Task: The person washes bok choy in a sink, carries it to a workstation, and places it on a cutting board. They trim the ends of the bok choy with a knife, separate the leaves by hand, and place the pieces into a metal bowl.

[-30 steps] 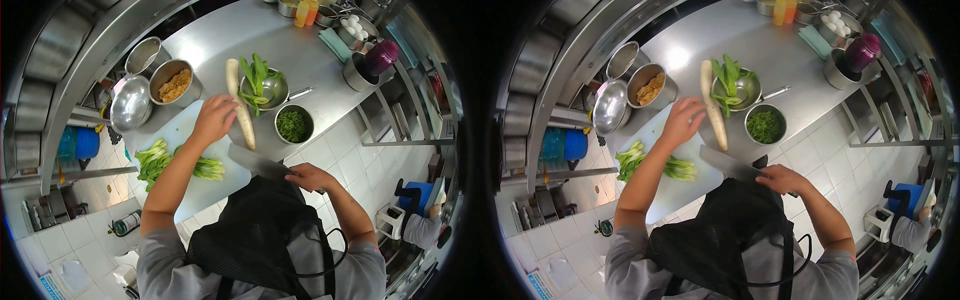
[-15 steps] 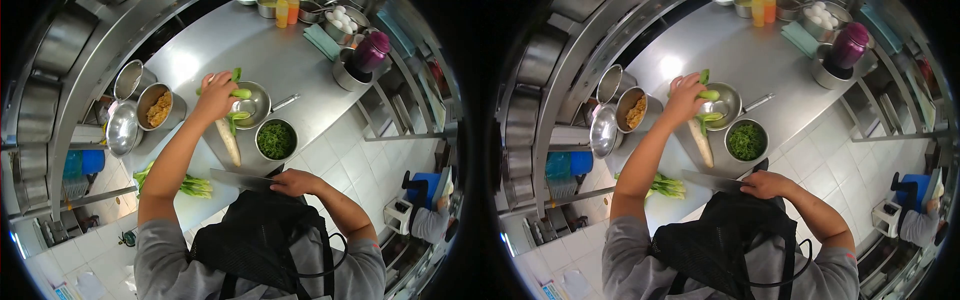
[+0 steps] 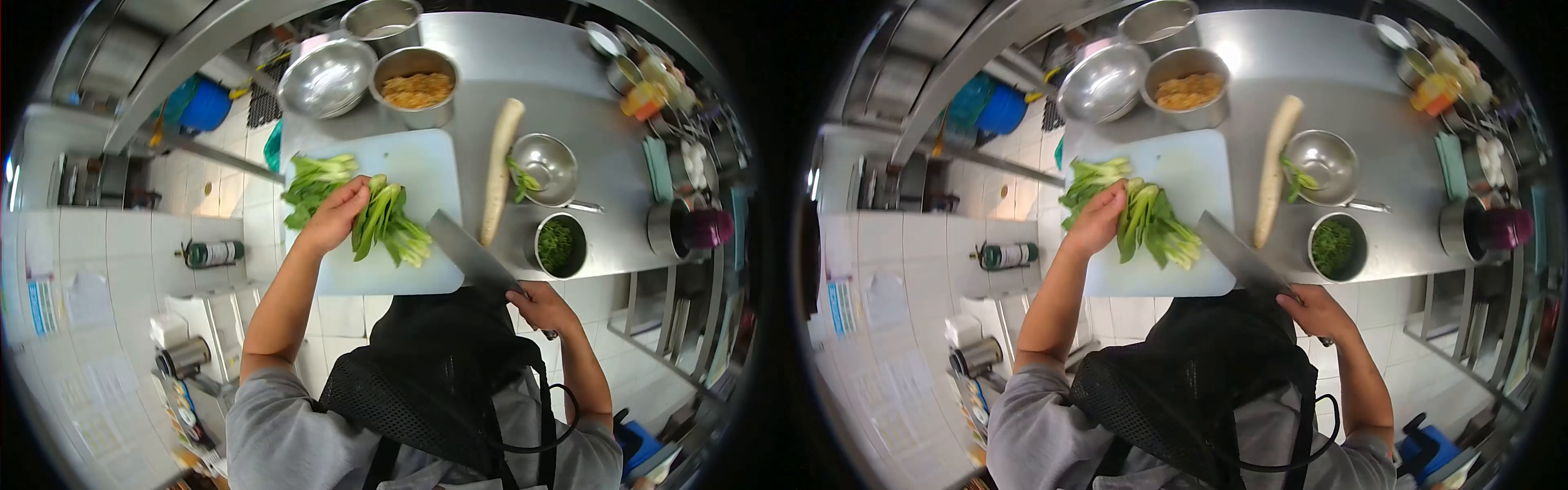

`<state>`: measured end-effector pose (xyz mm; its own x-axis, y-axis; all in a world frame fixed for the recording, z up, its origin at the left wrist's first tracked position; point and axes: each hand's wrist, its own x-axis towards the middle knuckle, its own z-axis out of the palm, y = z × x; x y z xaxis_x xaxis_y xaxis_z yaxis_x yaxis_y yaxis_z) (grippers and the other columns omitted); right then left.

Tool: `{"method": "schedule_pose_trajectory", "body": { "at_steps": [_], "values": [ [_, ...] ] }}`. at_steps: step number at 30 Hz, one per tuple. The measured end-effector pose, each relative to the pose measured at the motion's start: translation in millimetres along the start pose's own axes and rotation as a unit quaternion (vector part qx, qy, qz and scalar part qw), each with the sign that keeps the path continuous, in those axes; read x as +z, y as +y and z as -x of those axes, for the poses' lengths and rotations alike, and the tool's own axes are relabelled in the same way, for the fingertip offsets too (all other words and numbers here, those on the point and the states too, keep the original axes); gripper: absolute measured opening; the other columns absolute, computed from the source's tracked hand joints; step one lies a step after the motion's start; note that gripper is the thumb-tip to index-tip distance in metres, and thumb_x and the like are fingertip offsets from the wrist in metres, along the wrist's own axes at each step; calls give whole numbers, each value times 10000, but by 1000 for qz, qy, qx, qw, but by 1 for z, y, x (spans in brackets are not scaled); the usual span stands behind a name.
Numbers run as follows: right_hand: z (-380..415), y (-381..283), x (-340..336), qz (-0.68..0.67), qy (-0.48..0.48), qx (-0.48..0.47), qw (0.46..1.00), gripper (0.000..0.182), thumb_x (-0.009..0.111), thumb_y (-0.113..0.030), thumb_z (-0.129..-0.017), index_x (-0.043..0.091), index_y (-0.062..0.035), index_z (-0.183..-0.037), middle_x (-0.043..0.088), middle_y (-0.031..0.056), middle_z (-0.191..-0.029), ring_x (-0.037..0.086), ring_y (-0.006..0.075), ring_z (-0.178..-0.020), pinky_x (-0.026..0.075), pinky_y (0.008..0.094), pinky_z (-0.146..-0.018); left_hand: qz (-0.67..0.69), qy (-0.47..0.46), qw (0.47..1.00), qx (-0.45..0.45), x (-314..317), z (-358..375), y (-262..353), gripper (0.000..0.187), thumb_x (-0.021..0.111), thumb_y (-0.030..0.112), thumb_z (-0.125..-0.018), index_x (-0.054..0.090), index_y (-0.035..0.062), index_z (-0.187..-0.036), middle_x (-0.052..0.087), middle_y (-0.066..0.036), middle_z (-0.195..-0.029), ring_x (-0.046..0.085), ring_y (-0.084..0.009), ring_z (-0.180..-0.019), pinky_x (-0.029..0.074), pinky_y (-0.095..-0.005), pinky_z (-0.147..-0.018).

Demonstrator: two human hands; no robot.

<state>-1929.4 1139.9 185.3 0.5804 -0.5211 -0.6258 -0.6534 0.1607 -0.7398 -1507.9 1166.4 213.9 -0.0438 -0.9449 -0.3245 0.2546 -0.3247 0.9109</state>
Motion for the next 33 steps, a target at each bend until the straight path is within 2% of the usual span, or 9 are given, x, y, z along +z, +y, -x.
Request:
{"method": "schedule_pose_trajectory", "body": {
  "at_steps": [3,5,7,9,10,22,25,28,33],
  "values": [
    [-2,-26,4,-7,-29,24,999,309,608,-296,-1005,602,-17,-873,508,16,-588,450,87,-502,397,304,-481,35,91,995,8,-28,39,-13,268,566,258,-1044,611,28,-1176,634,-7,-1088,591,-98,-960,480,-261,-898],
    [-12,-35,11,21,-53,15,998,321,609,-309,-1002,611,-21,-863,511,14,-590,451,88,-503,396,302,-481,-272,159,949,4,-48,56,-32,294,611,279,-1018,616,32,-1178,648,-35,-1067,589,-106,-960,475,-252,-880],
    [-25,-45,19,81,-100,-46,991,338,607,-325,-1000,617,-21,-853,503,12,-569,459,88,-497,395,299,-478,-323,192,921,98,-40,67,-52,325,703,297,-942,639,42,-1133,636,-105,-1146,596,-189,-1048,466,-328,-931],
    [-31,-61,22,80,-124,-10,989,345,604,-325,-999,617,-11,-856,494,19,-543,473,101,-467,403,306,-462,-629,200,720,218,-24,79,-60,318,773,228,-849,661,60,-1095,580,-170,-1286,554,-331,-1184,436,-456,-1004],
    [-35,-62,23,85,-124,-5,989,352,598,-324,-1001,614,-6,-848,494,22,-536,480,109,-444,410,309,-446,-637,212,707,222,-17,84,-65,381,832,234,-745,684,65,-1053,529,-189,-1355,500,-396,-1229,409,-519,-1010],
    [-33,-62,15,59,0,-9,998,315,558,-307,-1021,613,-10,-931,470,19,-515,482,113,-376,412,299,-382,-641,286,664,258,14,100,-69,363,774,194,-717,690,98,-1057,545,-138,-1257,515,-324,-1157,406,-441,-933],
    [-29,-59,18,115,-7,27,993,318,574,-309,-1010,626,-11,-914,516,86,-539,538,194,-432,447,356,-457,-666,207,686,208,21,85,-93,378,786,221,-717,689,106,-1064,544,-129,-1178,517,-308,-1101,401,-425,-902],
    [-27,-57,20,244,53,-105,963,331,607,-320,-980,634,4,-916,588,208,-695,597,381,-671,463,449,-644,-671,211,677,218,12,71,-106,287,753,182,-757,697,120,-1032,577,-67,-1032,540,-270,-1022,394,-416,-884],
    [-38,-62,26,189,10,-111,976,339,601,-323,-987,616,5,-901,558,179,-644,601,318,-614,466,433,-606,-649,175,686,279,2,73,-113,207,722,119,-777,709,140,-982,624,-19,-1013,566,-244,-1049,374,-413,-927]
  ]
}}
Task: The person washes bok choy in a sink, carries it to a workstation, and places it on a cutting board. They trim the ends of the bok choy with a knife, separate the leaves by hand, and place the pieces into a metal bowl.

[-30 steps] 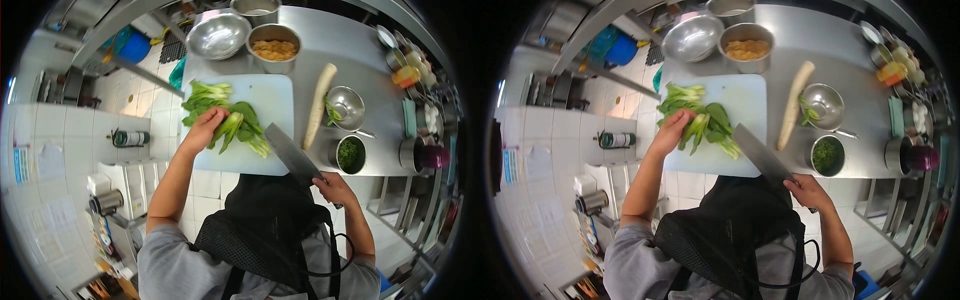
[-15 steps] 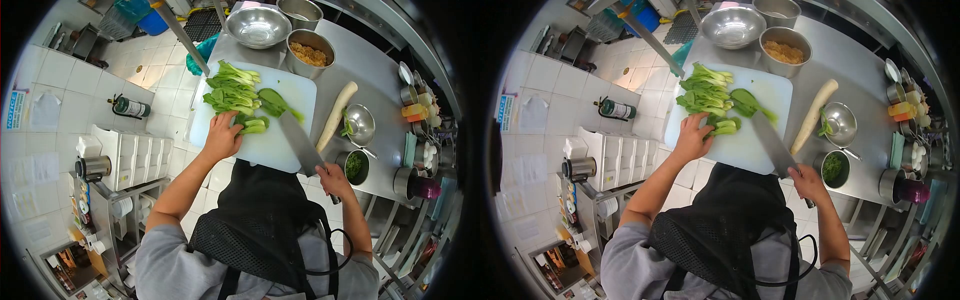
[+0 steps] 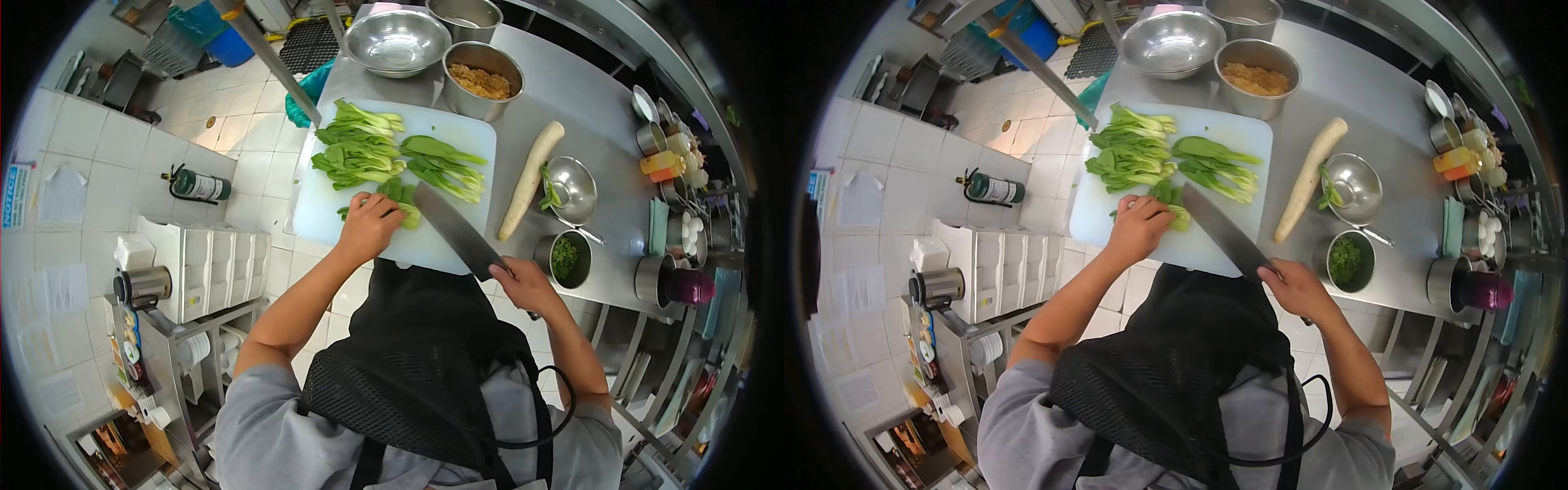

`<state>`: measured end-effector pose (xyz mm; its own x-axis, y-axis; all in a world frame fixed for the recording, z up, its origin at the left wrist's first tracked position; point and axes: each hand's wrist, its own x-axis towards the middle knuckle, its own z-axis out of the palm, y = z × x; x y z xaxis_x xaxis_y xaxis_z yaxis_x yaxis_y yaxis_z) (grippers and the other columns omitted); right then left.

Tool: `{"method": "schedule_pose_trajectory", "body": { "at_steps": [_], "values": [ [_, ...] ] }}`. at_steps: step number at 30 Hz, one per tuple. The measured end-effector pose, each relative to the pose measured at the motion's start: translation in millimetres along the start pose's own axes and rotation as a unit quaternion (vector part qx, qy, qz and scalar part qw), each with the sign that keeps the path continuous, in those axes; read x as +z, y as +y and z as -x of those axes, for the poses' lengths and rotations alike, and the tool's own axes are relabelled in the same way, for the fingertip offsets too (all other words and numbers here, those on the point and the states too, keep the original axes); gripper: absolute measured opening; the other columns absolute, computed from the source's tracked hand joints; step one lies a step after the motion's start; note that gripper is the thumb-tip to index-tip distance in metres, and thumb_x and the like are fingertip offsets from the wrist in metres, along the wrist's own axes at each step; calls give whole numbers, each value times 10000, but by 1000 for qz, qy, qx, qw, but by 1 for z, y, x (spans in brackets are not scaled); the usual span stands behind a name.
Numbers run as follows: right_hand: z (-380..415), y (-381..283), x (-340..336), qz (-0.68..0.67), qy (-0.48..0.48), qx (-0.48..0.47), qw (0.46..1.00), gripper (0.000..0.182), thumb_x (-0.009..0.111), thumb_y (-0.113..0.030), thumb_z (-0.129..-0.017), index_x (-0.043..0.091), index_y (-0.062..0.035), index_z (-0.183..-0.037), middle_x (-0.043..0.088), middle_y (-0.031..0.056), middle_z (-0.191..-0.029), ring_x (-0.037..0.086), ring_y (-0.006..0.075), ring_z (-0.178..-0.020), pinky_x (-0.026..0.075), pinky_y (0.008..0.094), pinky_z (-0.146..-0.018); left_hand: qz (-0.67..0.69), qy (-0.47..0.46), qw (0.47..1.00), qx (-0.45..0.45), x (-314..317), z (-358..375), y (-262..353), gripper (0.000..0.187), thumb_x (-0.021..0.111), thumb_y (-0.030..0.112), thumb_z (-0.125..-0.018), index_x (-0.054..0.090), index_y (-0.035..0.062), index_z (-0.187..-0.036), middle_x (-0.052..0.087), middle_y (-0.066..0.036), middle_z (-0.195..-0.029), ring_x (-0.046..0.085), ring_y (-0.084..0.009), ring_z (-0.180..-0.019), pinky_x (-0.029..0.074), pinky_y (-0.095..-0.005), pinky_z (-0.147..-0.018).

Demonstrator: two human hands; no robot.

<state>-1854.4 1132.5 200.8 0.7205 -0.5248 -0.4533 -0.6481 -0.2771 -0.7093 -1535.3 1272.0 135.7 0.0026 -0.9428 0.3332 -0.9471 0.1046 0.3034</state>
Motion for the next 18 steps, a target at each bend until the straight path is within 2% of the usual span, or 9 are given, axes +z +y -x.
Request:
{"method": "schedule_pose_trajectory", "body": {
  "at_steps": [2,6,8,9,10,12,14,15,18],
  "values": [
    [-8,0,1,-24,-25,1,999,347,597,-325,-993,606,5,-886,544,157,-607,595,283,-565,468,417,-566,3,49,999,0,2,5,7,204,729,105,-761,713,157,-957,640,-44,-1088,567,-242,-1122,353,-407,-971],
    [-21,5,0,-99,-104,63,988,367,572,-332,-1014,568,-14,-832,508,56,-547,509,152,-417,421,332,-417,39,55,997,-45,-6,7,15,228,730,93,-779,704,174,-991,646,-74,-1131,568,-252,-1150,328,-407,-1011],
    [-26,9,-2,-123,-121,56,983,373,564,-336,-1020,556,-21,-819,506,31,-544,480,121,-385,402,309,-381,186,144,957,-170,-9,10,11,183,699,101,-883,685,137,-1062,654,-81,-1154,591,-243,-1124,366,-409,-1006],
    [-27,10,-2,-118,-120,70,983,374,564,-333,-1020,553,-18,-818,509,32,-544,484,121,-388,407,312,-388,364,193,872,-265,-20,9,5,183,668,112,-930,655,108,-1113,654,-89,-1173,598,-240,-1123,402,-417,-1001],
    [-26,10,0,-114,-120,85,982,376,565,-331,-1020,551,-14,-817,512,33,-545,488,122,-390,412,316,-395,523,233,743,-347,-41,7,-3,191,636,122,-977,625,79,-1163,654,-96,-1192,604,-238,-1123,437,-424,-996],
    [-27,13,2,-108,-109,77,985,369,569,-327,-1017,554,-11,-827,510,39,-543,493,128,-392,413,319,-399,642,348,622,-282,-97,5,-20,221,587,127,-1015,567,18,-1206,656,-120,-1192,607,-241,-1137,511,-438,-963],
    [-25,10,4,-99,-100,66,988,362,573,-322,-1015,557,-7,-838,508,44,-542,497,133,-393,415,321,-402,544,428,686,-226,-132,8,-30,178,584,66,-1001,542,23,-1168,662,-154,-1184,605,-294,-1189,476,-461,-1048],
    [-25,5,5,-101,-47,84,990,357,576,-319,-1012,565,-4,-846,509,51,-542,506,142,-400,415,328,-406,540,433,685,-227,-140,6,-24,178,584,66,-1001,542,23,-1168,662,-154,-1184,605,-294,-1189,476,-461,-1048],
    [-26,4,4,-104,37,96,989,347,583,-317,-1006,581,0,-865,516,62,-545,507,153,-414,413,339,-422,298,406,851,-146,-132,-3,-1,265,693,-97,-862,512,46,-992,673,-165,-1150,627,-348,-1166,484,-498,-1054]
  ]
}}
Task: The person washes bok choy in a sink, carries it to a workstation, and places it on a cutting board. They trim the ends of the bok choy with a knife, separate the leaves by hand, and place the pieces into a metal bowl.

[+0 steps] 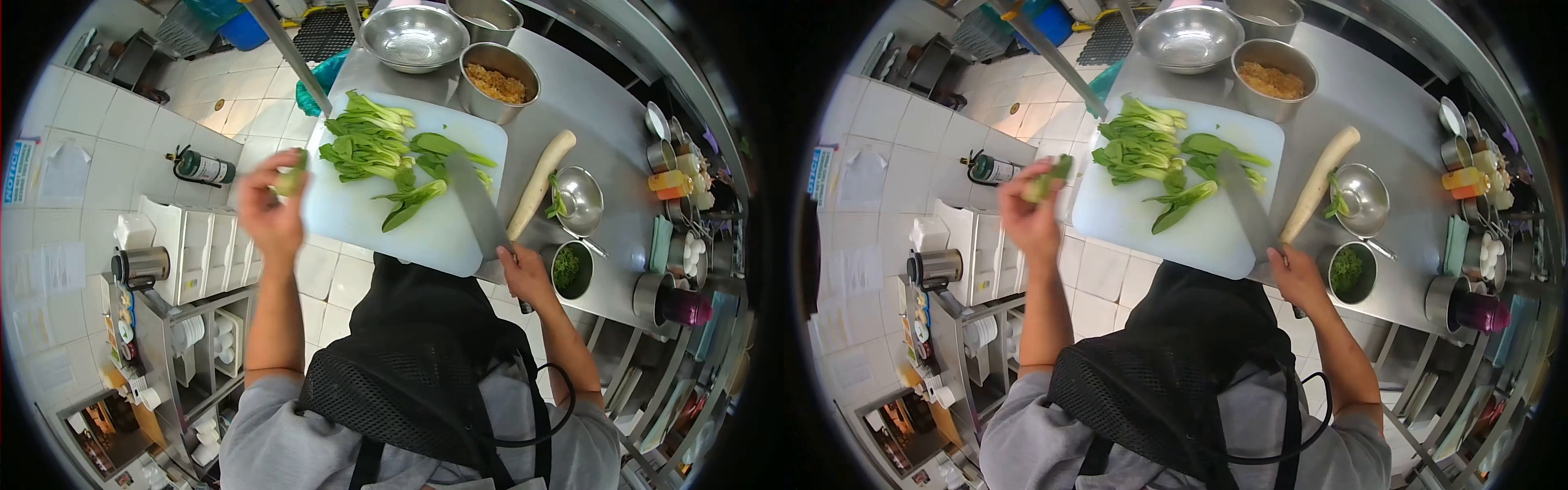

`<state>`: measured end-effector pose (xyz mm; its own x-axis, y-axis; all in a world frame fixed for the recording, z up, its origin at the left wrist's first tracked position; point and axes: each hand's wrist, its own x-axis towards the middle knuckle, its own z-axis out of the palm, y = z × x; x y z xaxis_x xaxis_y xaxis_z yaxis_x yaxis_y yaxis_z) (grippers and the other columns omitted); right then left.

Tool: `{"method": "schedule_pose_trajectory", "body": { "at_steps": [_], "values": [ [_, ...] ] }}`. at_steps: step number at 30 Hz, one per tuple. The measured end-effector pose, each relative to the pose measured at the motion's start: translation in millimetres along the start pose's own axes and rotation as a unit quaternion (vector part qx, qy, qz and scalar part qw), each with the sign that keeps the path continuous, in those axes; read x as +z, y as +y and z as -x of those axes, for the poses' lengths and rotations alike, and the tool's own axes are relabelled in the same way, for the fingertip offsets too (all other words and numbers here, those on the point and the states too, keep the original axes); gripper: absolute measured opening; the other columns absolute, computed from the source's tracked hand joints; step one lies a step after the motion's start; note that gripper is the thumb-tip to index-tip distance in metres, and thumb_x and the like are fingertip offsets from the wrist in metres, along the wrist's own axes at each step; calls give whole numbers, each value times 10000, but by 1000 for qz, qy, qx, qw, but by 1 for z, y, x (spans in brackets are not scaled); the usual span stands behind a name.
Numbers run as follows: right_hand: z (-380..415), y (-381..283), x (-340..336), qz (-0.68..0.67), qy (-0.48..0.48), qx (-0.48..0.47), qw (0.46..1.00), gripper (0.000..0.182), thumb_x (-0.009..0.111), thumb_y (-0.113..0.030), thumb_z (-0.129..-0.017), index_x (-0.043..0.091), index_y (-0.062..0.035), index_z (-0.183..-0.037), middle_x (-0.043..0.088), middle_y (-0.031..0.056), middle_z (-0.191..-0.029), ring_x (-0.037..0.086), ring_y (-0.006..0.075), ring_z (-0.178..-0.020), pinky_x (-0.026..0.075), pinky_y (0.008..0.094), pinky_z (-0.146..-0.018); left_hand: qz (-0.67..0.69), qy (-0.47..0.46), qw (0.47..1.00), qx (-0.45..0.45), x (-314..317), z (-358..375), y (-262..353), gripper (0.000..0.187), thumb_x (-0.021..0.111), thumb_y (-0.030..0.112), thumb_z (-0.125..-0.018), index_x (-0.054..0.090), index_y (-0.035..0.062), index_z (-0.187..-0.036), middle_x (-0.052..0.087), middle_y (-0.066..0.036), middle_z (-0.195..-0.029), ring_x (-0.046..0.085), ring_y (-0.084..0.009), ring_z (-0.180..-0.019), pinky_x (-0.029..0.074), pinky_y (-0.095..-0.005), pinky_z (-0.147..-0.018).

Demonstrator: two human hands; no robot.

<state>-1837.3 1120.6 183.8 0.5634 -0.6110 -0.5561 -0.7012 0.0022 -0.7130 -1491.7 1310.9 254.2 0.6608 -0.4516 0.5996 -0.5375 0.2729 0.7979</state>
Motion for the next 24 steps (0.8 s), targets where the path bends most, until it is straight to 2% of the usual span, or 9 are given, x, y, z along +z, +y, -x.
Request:
{"method": "schedule_pose_trajectory", "body": {
  "at_steps": [2,4,5,6,8,11,19,21,24],
  "values": [
    [1,3,-5,-6,29,-7,1000,344,586,-318,-1004,589,1,-876,523,65,-549,500,154,-423,411,343,-434,-207,-102,965,124,20,31,-26,282,734,-59,-718,549,86,-875,692,-75,-1114,643,-274,-1132,444,-411,-952],
    [8,7,-13,-9,14,-36,999,361,595,-320,-999,590,10,-853,523,88,-555,486,161,-456,411,359,-475,-318,-241,909,122,37,75,-56,297,732,-24,-662,572,105,-877,669,-49,-1133,614,-264,-1145,390,-446,-981],
    [9,15,-16,51,12,-66,996,370,614,-316,-989,585,17,-831,522,147,-573,475,240,-480,414,392,-517,-295,-307,901,80,39,94,-68,290,766,32,-682,585,104,-897,664,-42,-1163,599,-255,-1185,376,-467,-1016],
    [15,11,-18,51,10,-68,996,370,614,-316,-989,585,17,-831,522,147,-573,475,240,-480,414,392,-517,-279,-339,898,33,36,111,-76,300,791,76,-689,595,101,-915,658,-37,-1208,574,-258,-1243,364,-475,-1048],
    [36,-4,-26,165,-5,-128,978,363,628,-314,-977,593,13,-824,531,201,-611,492,340,-521,420,429,-544,-272,-323,906,3,26,112,-68,271,790,70,-711,603,100,-905,657,-35,-1233,557,-268,-1281,355,-485,-1065],
    [41,-5,-31,164,-65,-130,976,353,620,-325,-976,609,0,-839,567,223,-652,519,410,-571,429,452,-563,-322,-317,891,36,2,115,-81,240,792,93,-732,618,103,-897,652,-43,-1264,543,-271,-1306,344,-497,-1078],
    [4,-20,0,189,-27,-167,967,353,587,-339,-986,608,-10,-861,608,236,-703,580,469,-668,453,489,-603,-317,-311,896,13,3,109,-57,140,772,64,-753,694,97,-865,640,-57,-1309,530,-294,-1318,344,-500,-1084],
    [4,-27,-1,203,-1,-160,966,338,587,-333,-985,609,-14,-876,615,238,-712,586,472,-682,455,500,-611,-333,-243,911,7,6,118,-67,106,756,52,-765,726,74,-864,641,-66,-1315,557,-309,-1265,399,-472,-1043],
    [10,-31,-4,217,-61,-186,956,318,582,-331,-989,617,-28,-898,624,239,-721,602,471,-703,461,523,-625,-292,-270,918,-7,3,120,-77,106,740,31,-769,733,44,-874,658,-86,-1296,584,-325,-1208,460,-447,-990]
  ]
}}
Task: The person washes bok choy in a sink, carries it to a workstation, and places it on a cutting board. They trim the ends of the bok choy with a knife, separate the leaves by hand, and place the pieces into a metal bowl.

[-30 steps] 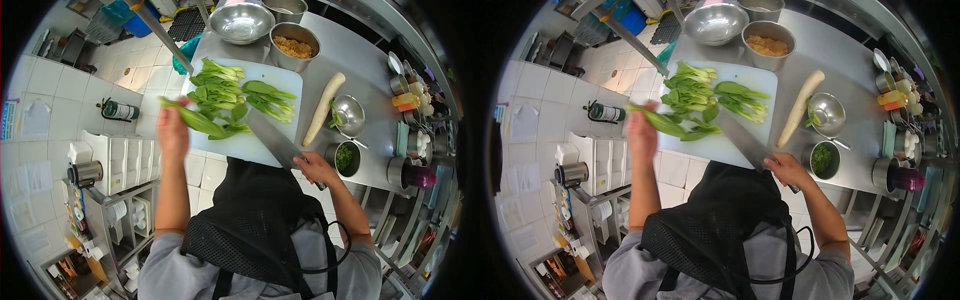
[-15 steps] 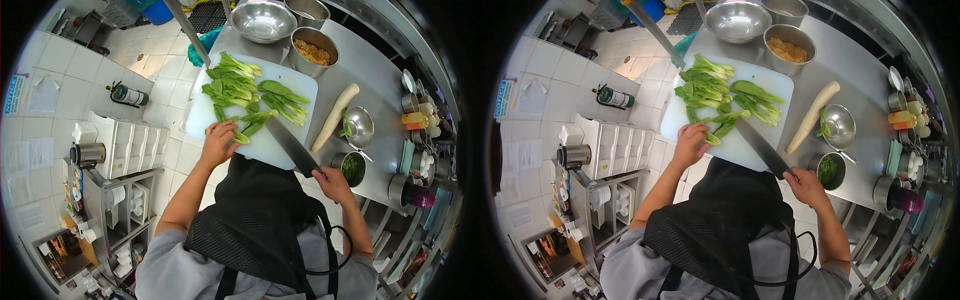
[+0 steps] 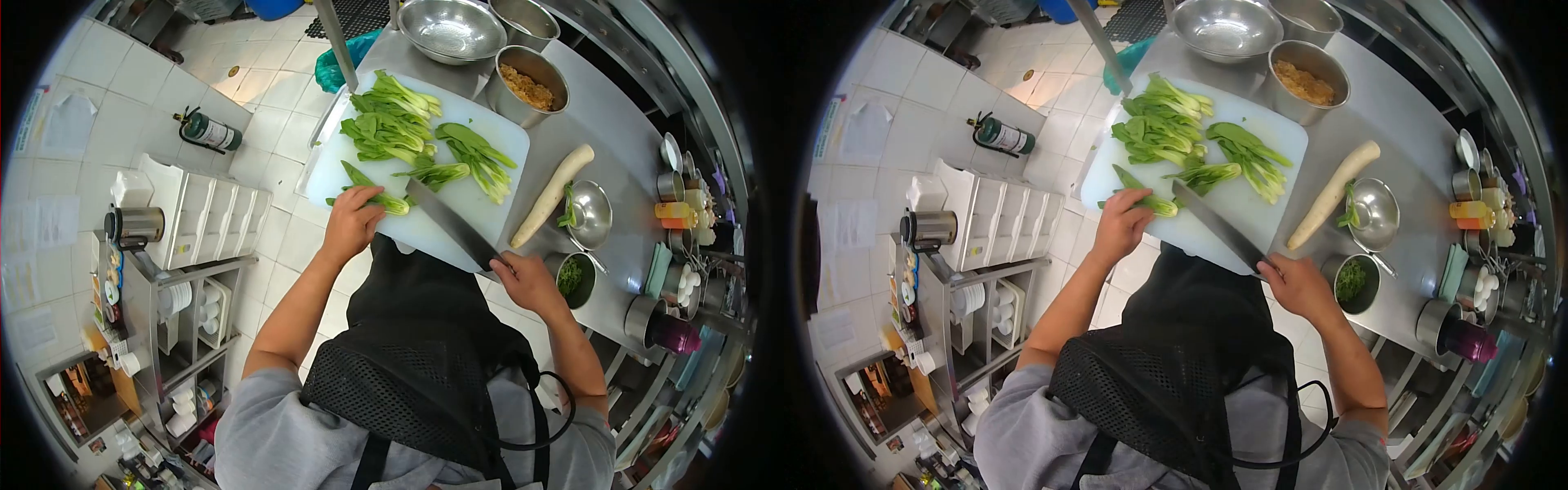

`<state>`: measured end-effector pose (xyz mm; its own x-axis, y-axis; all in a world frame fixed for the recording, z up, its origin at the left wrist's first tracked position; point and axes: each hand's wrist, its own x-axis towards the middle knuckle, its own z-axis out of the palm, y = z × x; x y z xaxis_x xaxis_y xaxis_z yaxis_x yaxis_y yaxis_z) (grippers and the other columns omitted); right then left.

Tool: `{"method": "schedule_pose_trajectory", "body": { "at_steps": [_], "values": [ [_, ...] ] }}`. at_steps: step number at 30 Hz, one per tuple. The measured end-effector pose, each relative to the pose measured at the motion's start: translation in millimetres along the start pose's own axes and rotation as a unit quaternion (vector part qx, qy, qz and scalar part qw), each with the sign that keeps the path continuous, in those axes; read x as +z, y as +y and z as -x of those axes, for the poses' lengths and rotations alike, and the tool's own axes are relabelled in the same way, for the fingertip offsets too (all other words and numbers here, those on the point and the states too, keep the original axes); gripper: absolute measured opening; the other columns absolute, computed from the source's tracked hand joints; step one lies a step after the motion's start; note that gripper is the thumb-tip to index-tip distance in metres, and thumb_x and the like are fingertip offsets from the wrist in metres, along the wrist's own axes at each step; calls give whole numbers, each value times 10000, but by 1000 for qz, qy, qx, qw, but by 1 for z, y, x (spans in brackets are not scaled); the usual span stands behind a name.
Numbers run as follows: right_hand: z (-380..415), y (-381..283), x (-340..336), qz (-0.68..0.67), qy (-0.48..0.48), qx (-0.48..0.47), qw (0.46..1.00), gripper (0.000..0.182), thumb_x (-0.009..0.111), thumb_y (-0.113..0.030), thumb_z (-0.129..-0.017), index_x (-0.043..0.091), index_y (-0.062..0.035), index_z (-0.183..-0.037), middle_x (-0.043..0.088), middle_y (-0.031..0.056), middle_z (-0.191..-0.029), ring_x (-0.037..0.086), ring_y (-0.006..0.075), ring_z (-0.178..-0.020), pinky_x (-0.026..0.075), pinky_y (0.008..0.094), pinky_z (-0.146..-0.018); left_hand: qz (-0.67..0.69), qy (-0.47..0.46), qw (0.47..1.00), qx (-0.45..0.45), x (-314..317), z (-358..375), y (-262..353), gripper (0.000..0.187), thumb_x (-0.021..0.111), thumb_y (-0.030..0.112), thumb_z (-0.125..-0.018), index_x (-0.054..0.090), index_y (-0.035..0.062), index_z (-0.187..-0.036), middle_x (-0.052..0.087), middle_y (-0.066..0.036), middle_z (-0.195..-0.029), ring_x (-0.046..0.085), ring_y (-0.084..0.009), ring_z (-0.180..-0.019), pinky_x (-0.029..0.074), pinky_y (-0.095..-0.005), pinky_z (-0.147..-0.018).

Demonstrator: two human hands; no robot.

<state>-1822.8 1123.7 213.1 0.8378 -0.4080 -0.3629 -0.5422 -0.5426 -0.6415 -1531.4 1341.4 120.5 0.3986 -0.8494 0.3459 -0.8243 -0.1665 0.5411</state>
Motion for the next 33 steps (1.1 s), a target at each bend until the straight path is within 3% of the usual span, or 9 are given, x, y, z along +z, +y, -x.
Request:
{"method": "schedule_pose_trajectory", "body": {
  "at_steps": [3,11,25,30,33],
  "values": [
    [0,-10,2,48,-4,-47,998,290,580,-327,-992,625,-54,-908,630,227,-714,611,461,-701,471,537,-627,34,-3,999,21,-1,2,-7,164,732,11,-782,738,42,-943,669,-103,-1276,586,-334,-1215,479,-437,-989],
    [-10,-21,-1,218,13,-110,970,262,562,-319,-997,628,-82,-907,656,166,-674,645,406,-657,505,523,-604,61,3,998,33,-6,1,-9,95,718,9,-801,728,40,-891,681,-100,-1257,610,-337,-1189,489,-456,-972],
    [-18,-30,-1,239,0,-114,964,234,549,-300,-1003,615,-88,-928,663,165,-691,648,407,-649,506,530,-587,55,-15,998,23,-6,2,-15,132,717,29,-815,739,74,-937,669,-74,-1290,582,-304,-1243,457,-451,-1001],
    [-27,-24,17,213,2,-113,970,223,551,-304,-1000,605,-95,-945,654,187,-688,635,437,-652,504,540,-591,60,24,998,24,-5,1,-12,106,726,27,-779,731,67,-877,616,-125,-1339,563,-345,-1221,466,-459,-984],
    [-37,-24,16,201,-5,-105,974,249,547,-302,-1006,586,-63,-947,623,194,-649,632,402,-582,510,506,-573,29,38,999,-14,-8,4,-2,83,723,35,-779,732,72,-853,600,-129,-1326,544,-351,-1210,432,-452,-1008]
  ]
}}
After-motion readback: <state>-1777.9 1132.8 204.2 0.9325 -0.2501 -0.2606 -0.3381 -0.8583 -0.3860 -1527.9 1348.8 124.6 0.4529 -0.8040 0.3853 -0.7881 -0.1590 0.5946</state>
